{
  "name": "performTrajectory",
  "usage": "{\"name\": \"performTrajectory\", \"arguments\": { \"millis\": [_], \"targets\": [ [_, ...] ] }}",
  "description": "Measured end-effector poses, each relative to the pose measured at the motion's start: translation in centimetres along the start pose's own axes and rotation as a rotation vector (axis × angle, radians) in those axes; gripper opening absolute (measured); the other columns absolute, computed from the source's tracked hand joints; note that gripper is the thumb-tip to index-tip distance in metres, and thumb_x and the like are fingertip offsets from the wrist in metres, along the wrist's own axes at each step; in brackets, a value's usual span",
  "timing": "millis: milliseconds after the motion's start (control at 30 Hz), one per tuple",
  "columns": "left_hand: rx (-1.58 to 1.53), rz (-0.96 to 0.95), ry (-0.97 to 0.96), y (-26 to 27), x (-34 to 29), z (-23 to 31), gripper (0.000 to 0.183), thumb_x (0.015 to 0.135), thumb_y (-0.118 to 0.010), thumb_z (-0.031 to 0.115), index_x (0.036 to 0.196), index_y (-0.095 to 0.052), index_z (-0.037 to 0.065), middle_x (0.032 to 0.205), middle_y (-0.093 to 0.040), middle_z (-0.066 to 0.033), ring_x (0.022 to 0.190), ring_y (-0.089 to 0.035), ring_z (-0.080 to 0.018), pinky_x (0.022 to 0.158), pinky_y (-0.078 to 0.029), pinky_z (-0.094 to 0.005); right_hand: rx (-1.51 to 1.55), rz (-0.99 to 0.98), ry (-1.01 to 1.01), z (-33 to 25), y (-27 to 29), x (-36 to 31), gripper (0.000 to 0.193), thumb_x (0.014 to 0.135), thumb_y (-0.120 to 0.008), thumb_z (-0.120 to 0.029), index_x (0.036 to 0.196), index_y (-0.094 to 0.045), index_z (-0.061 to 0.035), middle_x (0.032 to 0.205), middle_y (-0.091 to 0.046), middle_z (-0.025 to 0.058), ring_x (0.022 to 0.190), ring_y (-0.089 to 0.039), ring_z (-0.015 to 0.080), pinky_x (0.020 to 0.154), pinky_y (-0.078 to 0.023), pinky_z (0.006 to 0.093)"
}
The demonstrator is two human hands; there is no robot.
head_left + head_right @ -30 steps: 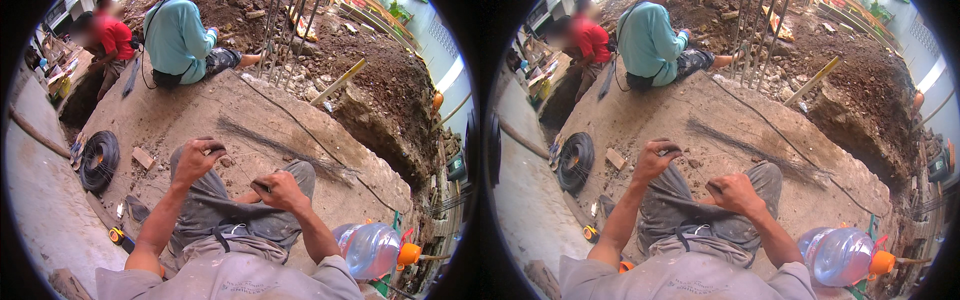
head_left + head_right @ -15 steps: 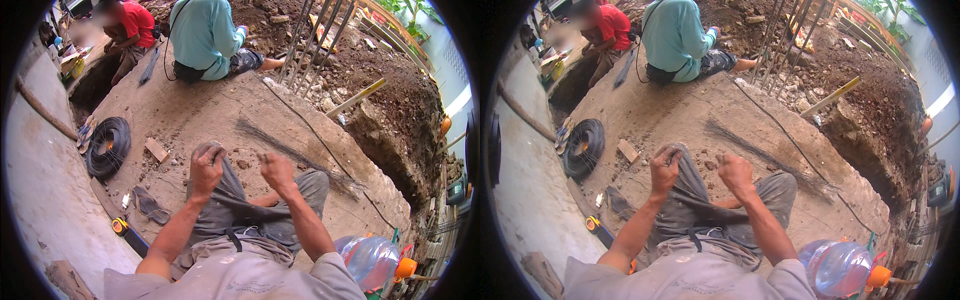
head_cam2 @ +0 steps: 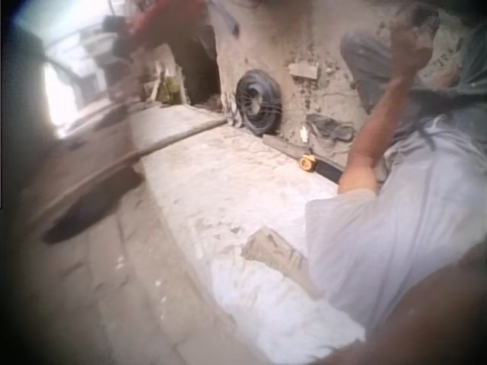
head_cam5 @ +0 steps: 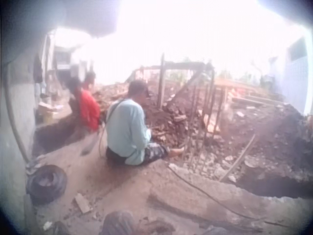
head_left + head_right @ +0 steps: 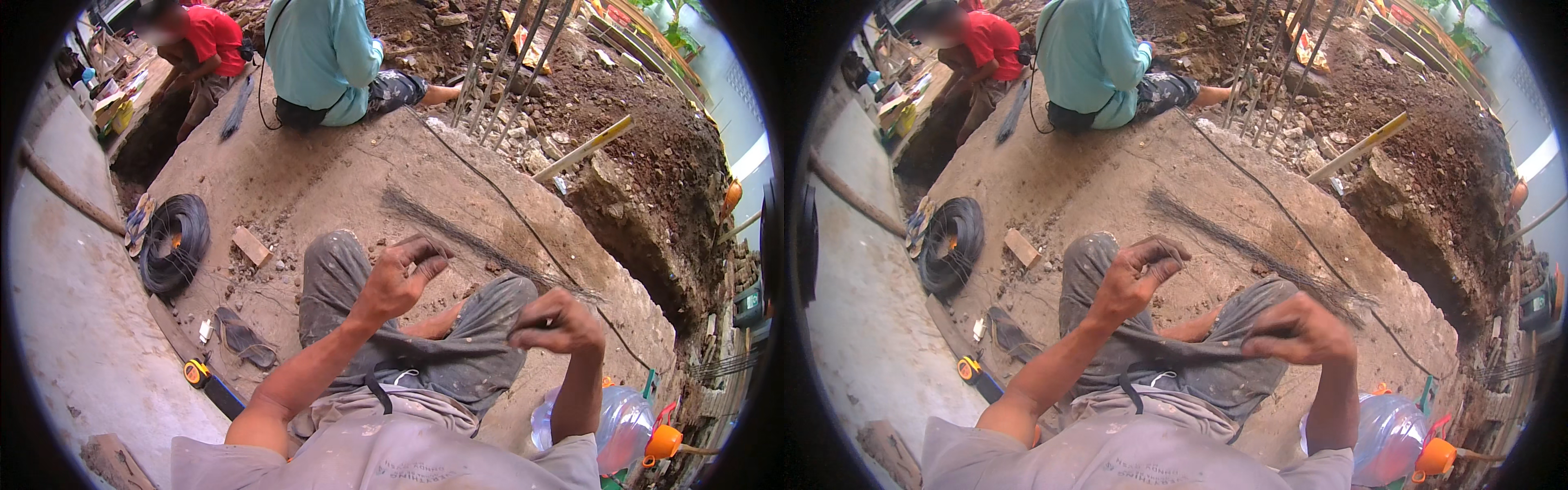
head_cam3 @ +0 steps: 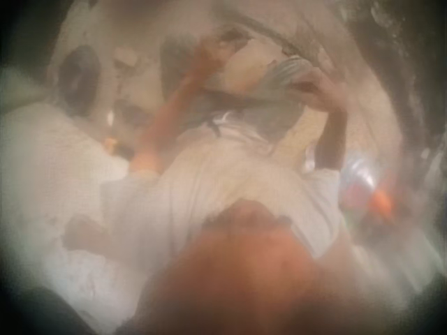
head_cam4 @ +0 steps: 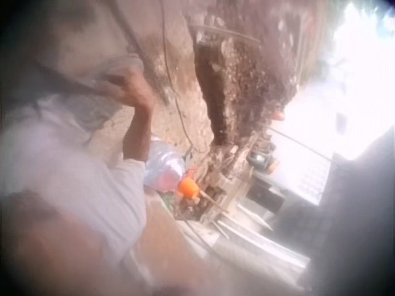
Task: The person sits cross-legged on a concrete slab at a construction site and repeatedly twists a thin wire with both hands. The hands rotate the wire back and forth in a repetitive motion without using any tools.
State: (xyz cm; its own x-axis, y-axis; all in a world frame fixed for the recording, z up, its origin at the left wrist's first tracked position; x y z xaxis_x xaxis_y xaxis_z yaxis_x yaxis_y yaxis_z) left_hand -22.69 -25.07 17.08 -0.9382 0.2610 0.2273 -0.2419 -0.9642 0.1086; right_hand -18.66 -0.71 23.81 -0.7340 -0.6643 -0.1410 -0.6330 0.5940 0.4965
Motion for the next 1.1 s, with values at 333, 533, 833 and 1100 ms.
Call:
{"name": "performTrajectory", "arguments": {
  "millis": [333,533,833,1100],
  "targets": [
    [0.336,0.173,-0.035,-0.6,-0.7,-1.4,0.014,0.084,-0.064,0.011,0.086,-0.064,-0.002,0.082,-0.062,-0.0117,0.071,-0.061,-0.0238,0.063,-0.047,-0.0326,-0.575,0.835,-0.225,5.0,-1.9,2.2,0.012,0.082,-0.065,-0.014,0.086,-0.067,-0.0041,0.078,-0.065,0.0166,0.071,-0.063,0.0343,0.064,-0.049,0.0387],
    [0.110,0.407,0.107,-1.1,-0.9,-3.2,0.015,0.087,-0.061,0.011,0.088,-0.065,-0.003,0.082,-0.062,-0.0126,0.070,-0.061,-0.0213,0.062,-0.046,-0.0303,-0.213,0.963,-0.045,3.6,-0.9,3.2,0.011,0.080,-0.066,-0.008,0.088,-0.069,0.0000,0.076,-0.067,0.0153,0.065,-0.065,0.0216,0.061,-0.048,0.0309],
    [0.419,0.513,-0.284,-0.9,-1.4,-0.6,0.015,0.081,-0.070,0.009,0.090,-0.066,-0.001,0.083,-0.063,-0.0116,0.072,-0.063,-0.0242,0.063,-0.049,-0.0327,-0.105,0.696,-0.259,3.9,-1.9,3.1,0.020,0.083,-0.065,-0.016,0.091,-0.069,0.0021,0.077,-0.068,0.0150,0.067,-0.063,0.0176,0.063,-0.048,0.0296],
    [0.397,0.680,-0.430,-0.8,-2.1,-2.4,0.036,0.075,-0.076,0.003,0.108,-0.062,0.001,0.090,-0.066,-0.0118,0.078,-0.067,-0.0216,0.062,-0.053,-0.0297,-0.143,0.631,-0.351,3.4,-2.2,3.7,0.026,0.084,-0.063,-0.023,0.093,-0.069,0.0004,0.081,-0.069,0.0148,0.073,-0.065,0.0224,0.068,-0.049,0.0334]
  ]
}}
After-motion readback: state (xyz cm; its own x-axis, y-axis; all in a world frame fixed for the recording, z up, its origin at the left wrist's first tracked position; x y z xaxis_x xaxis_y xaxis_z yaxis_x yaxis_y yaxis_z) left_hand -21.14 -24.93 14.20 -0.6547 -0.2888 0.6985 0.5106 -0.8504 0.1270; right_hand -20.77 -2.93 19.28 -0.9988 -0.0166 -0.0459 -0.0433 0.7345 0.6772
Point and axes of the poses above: each hand's wrist, its own x-axis towards the middle knuckle, its own y-axis out of the back of the hand, z = x × y, the point moved 2 cm from there along x, towards the middle knuckle
